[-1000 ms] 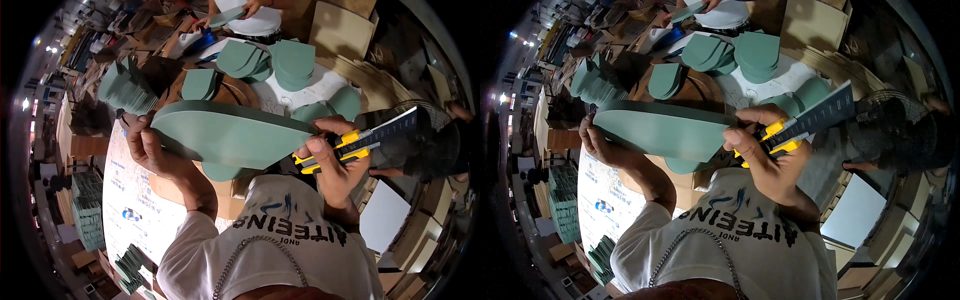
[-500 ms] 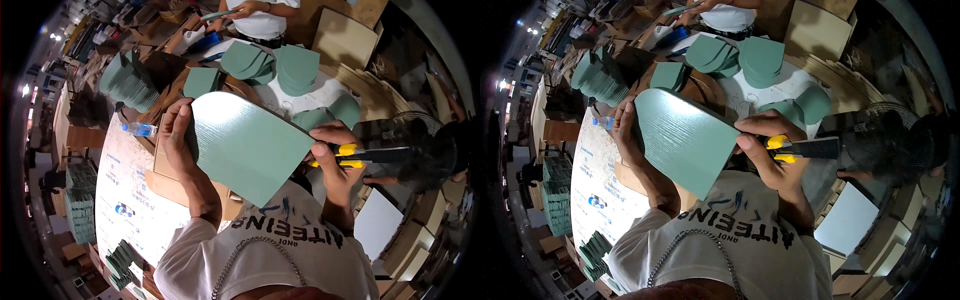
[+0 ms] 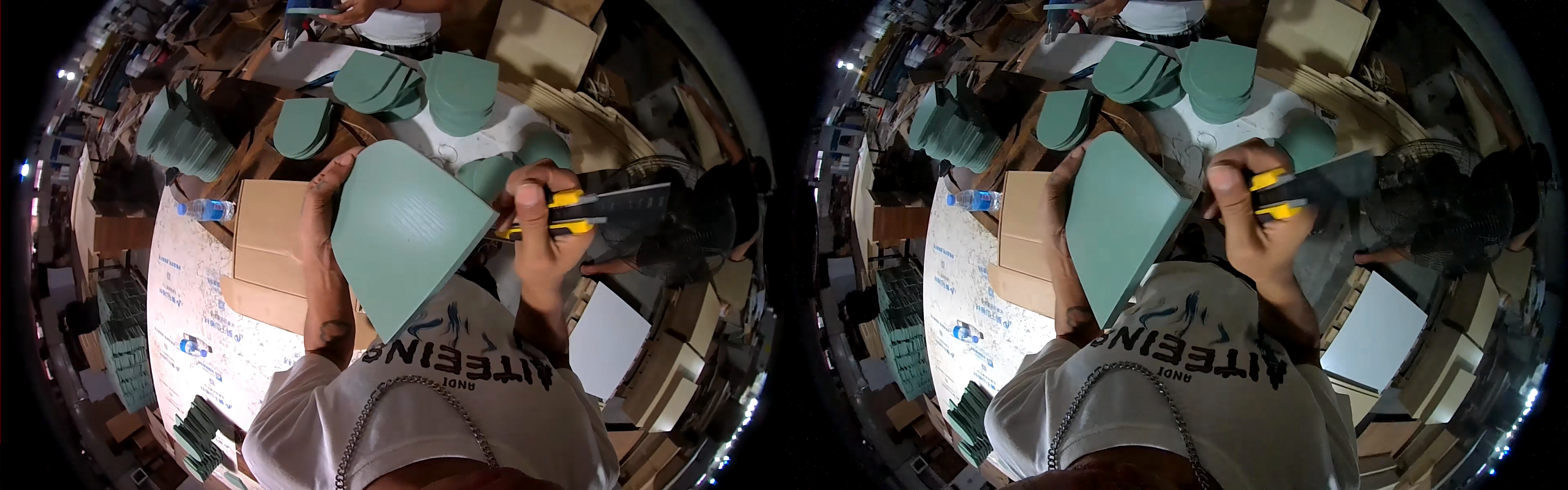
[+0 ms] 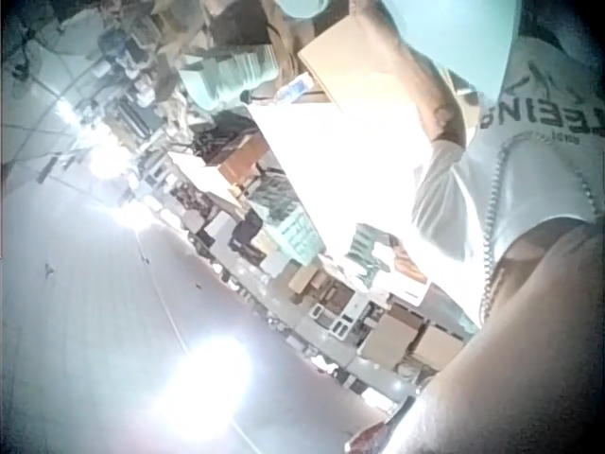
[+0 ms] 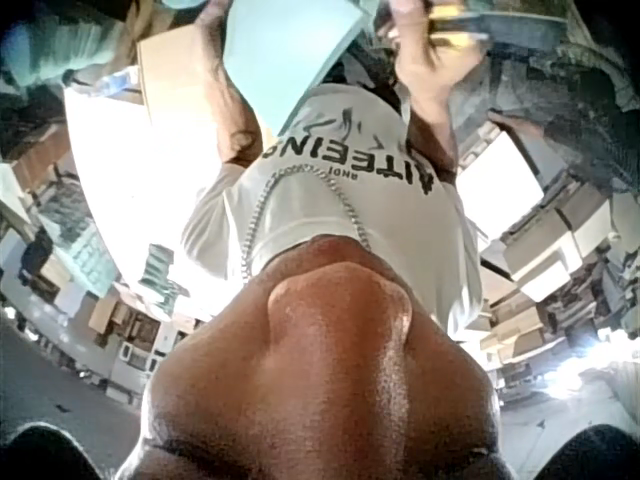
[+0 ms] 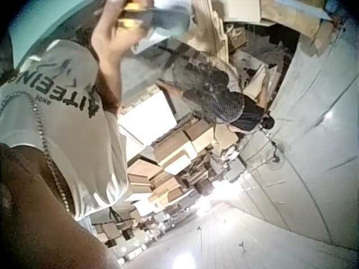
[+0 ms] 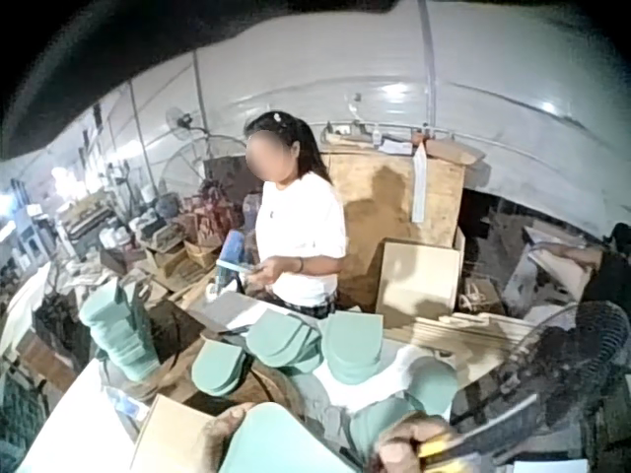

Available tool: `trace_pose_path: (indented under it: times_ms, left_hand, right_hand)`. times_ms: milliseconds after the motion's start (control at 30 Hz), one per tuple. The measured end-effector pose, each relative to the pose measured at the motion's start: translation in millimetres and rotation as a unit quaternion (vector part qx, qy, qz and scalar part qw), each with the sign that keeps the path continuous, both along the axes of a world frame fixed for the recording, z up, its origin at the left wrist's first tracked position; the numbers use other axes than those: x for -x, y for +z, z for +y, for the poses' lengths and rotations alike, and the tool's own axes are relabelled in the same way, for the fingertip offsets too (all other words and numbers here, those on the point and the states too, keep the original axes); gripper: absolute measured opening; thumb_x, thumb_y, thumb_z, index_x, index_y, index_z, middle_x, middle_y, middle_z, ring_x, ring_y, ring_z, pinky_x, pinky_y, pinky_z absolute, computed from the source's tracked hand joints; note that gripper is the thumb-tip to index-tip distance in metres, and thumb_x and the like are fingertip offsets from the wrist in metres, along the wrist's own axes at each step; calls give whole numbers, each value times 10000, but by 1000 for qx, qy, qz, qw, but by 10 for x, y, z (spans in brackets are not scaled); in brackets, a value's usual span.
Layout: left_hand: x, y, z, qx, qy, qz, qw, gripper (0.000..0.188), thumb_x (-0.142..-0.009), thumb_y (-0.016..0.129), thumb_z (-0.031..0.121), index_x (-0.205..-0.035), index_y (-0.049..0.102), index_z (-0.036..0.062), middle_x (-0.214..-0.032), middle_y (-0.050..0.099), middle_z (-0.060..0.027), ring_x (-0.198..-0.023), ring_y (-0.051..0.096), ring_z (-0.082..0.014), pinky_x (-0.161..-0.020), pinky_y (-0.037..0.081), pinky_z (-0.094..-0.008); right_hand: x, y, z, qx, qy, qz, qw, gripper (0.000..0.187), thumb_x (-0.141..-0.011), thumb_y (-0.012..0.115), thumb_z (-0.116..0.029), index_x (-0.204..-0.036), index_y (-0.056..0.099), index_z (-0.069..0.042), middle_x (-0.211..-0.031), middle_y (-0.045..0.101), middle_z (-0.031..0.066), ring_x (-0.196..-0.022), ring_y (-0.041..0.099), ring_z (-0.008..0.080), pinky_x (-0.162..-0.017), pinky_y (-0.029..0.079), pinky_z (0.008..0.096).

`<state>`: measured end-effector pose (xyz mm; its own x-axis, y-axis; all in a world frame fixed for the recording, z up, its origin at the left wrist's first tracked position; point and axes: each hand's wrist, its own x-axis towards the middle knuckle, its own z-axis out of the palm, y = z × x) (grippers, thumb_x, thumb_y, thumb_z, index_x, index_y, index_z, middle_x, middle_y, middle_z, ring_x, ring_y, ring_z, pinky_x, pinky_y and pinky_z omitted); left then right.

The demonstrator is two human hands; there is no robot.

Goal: The person trims the edges of curved green panels using a utility knife.

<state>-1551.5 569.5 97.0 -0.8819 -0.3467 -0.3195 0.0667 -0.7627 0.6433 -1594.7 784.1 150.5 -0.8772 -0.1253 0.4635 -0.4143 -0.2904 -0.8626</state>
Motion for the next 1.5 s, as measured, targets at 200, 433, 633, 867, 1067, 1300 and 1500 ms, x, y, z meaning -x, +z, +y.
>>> trace_pose_path:
  times_ms: [200,433,633,867,1067,1300,1500]
  left_hand:
    - [-2,50,184,-105,-37,-24,994,291,-877,558,126,-1110,579,-47,-1015,642,-90,-926,618,-179,-869,494,-291]
    - [17,-475,184,-154,-265,-12,952,279,-906,581,185,-1110,595,-5,-922,667,-60,-772,649,-132,-698,528,-230]
    - [-69,-783,430,-435,-446,57,780,414,-909,583,196,-1238,492,-39,-971,639,-134,-735,649,-183,-613,524,-224]
    - [-171,-644,462,-191,-577,150,780,703,-894,538,471,-1339,369,-48,-1048,607,-238,-801,652,-294,-540,544,-306]
    - [-712,-910,-71,352,-238,127,896,571,-956,485,467,-1295,465,7,-1050,617,-147,-754,638,-243,-535,508,-273]
    - [-538,-227,159,90,-187,100,973,470,-907,629,332,-1191,556,-36,-1061,623,-90,-913,593,-166,-767,470,-266]
    - [-462,-116,270,185,-81,141,969,485,-877,668,243,-1236,529,-52,-1104,614,-100,-970,570,-178,-868,429,-294]
  right_hand:
    - [-15,-8,50,41,28,-48,998,203,-912,614,-148,-834,531,20,-697,570,75,-519,553,103,-473,433,223]
    - [35,46,-44,36,85,-21,996,301,-856,646,-89,-1079,520,70,-1083,616,233,-615,573,103,-548,476,199]
    - [74,-1,72,-43,116,-42,991,359,-814,706,-83,-1103,575,86,-946,669,152,-620,566,79,-528,461,182]
    - [103,189,279,-167,75,-57,982,222,-814,755,-134,-888,631,35,-668,616,20,-576,539,38,-523,419,182]
    - [29,359,341,-105,45,-125,986,219,-797,755,-92,-904,623,47,-712,619,25,-624,549,55,-556,431,194]
    - [-105,397,291,-86,-32,-134,987,232,-783,752,-79,-917,619,56,-729,618,41,-638,560,66,-584,458,203]
    - [-155,272,307,-67,26,-49,996,327,-782,763,-76,-1040,610,56,-844,660,99,-724,614,99,-629,498,217]
